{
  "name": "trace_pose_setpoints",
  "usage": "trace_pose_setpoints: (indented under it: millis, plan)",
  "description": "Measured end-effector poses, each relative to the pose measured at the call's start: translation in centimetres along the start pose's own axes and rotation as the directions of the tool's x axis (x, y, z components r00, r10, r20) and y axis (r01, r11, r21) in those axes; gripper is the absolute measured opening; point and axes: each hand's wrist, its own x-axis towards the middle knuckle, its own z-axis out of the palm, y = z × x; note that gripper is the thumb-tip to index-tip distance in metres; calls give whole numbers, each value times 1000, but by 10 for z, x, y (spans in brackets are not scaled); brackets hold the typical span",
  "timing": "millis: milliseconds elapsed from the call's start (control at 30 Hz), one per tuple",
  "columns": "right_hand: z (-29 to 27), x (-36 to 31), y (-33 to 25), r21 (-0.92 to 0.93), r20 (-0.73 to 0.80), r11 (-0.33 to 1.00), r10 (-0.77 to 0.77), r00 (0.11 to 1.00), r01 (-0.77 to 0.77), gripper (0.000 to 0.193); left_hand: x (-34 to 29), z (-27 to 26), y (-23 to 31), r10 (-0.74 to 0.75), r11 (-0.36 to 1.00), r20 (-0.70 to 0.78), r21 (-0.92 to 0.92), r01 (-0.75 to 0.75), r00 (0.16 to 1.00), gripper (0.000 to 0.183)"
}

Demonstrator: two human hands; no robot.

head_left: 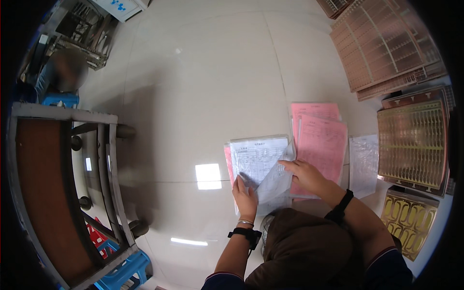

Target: Writing on a production log and inspecting a stack of metal plates on the floor.

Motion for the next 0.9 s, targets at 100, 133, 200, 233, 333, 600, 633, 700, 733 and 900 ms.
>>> trace_pose_setpoints:
  millis: [100, 133, 200, 233, 333, 600, 633, 700, 733, 900]
  plan:
    - [5, -3, 9, 18, 10, 1000, 1, 1000, -1, 60, 10, 5, 3, -159, 971, -143, -202, 129, 977, 59]
    - [6, -3, 9, 34, 13, 999, -7, 1000, 6, 60, 13, 5, -3, -198, 978, -187, -109, 180, 962, 55]
    - [4, -7, 11, 38, 30, 999, -2, 1000, 1, 60, 20, 2, -5, -237, 971, -234, -21, 239, 943, 52]
    - [1, -8, 12, 40, 42, 999, 10, 999, -12, 61, 24, -2, -2, -321, 947, -132, -55, 317, 938, 42]
    - [-6, -10, 6, 81, 76, 992, 92, 993, -98, 66, 20, -9, 1, -319, 934, -22, -179, 310, 947, 23]
    - [-26, 4, -16, 181, 71, 966, 174, 982, -184, 76, -1, -23, 16, -43, 949, 40, -312, 54, 998, 12]
    - [-28, 5, -18, 180, 56, 967, 173, 983, -181, 77, -1, -26, 20, -42, 948, 41, -313, 53, 998, 12]
    - [-26, 7, -15, 181, 14, 974, 136, 991, -136, 77, -1, -32, 26, 98, 918, 71, -393, -63, 993, 13]
    - [-26, 8, -15, 182, -28, 979, 96, 995, -90, 78, -2, -32, 26, 102, 917, 75, -394, -64, 992, 13]
    - [-23, 7, -14, 177, -53, 982, 78, 996, -67, 72, -5, -31, 14, -99, 777, 292, -574, 257, 951, 17]
